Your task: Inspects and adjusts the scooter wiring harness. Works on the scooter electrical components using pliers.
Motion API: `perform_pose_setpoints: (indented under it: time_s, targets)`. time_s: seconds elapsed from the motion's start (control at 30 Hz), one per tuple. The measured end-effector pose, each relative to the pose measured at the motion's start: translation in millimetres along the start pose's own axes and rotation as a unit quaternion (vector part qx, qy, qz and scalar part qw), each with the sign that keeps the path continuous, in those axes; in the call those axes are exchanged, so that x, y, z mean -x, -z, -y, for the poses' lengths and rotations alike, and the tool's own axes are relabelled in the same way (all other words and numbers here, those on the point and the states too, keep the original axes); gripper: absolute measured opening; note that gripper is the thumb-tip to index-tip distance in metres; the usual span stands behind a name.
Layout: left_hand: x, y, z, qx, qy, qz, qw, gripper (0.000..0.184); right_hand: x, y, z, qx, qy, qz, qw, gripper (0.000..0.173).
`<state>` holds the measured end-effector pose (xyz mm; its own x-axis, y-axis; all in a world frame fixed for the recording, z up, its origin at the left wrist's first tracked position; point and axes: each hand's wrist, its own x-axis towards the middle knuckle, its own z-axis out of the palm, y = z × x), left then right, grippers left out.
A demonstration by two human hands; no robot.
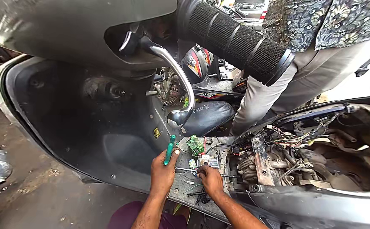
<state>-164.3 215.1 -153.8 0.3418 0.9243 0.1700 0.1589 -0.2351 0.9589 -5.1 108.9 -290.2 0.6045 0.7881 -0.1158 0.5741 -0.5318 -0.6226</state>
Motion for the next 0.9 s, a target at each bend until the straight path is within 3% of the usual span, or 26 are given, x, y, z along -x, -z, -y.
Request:
perform_pose_setpoints:
  time_s: [0.07, 0.23, 0.43, 0.6, 0.67, 0.8, 0.9]
  targets:
    - [0.1, 0.3, 1.1, -0.008, 0.002, 0.001, 1.0, 0.016, -2.9, 1.7, 3.4, 0.021, 0.025, 0.016, 0.999, 0.02]
    - [0.7, 0.1, 1.3, -0.021, 0.013, 0.006, 1.0, 0.018, -21.1, 4.7, 2.0, -0.073, 0.013, 0.046, 0.996, 0.017]
    - [0.8, 2.5, 1.7, -0.041, 0.013, 0.01, 0.999, 0.02, -26.1, 8.4, 2.5, -0.049, 0.028, 0.044, 0.997, 0.015]
    - [-0.1, 4.6, 5.5, -0.091, 0.016, 0.021, 0.996, 0.022, -26.2, 9.0, -2.2, -0.16, 0.034, 0.033, 0.986, 0.011]
    - [-2.4, 5.6, 12.7, -0.132, 0.018, 0.029, 0.991, 0.02, -25.0, 12.1, -1.5, -0.265, 0.028, 0.044, 0.963, 0.013]
    - [-6.7, 4.5, 24.2, -0.184, 0.042, 0.021, 0.982, 0.019, -13.3, 32.9, 6.5, -0.49, -0.035, 0.104, 0.865, 0.022]
    - [-7.5, -3.6, 31.1, -0.075, 0.116, 0.028, 0.99, 0.02, -2.4, 47.0, 9.8, -0.556, -0.039, 0.141, 0.819, 0.025]
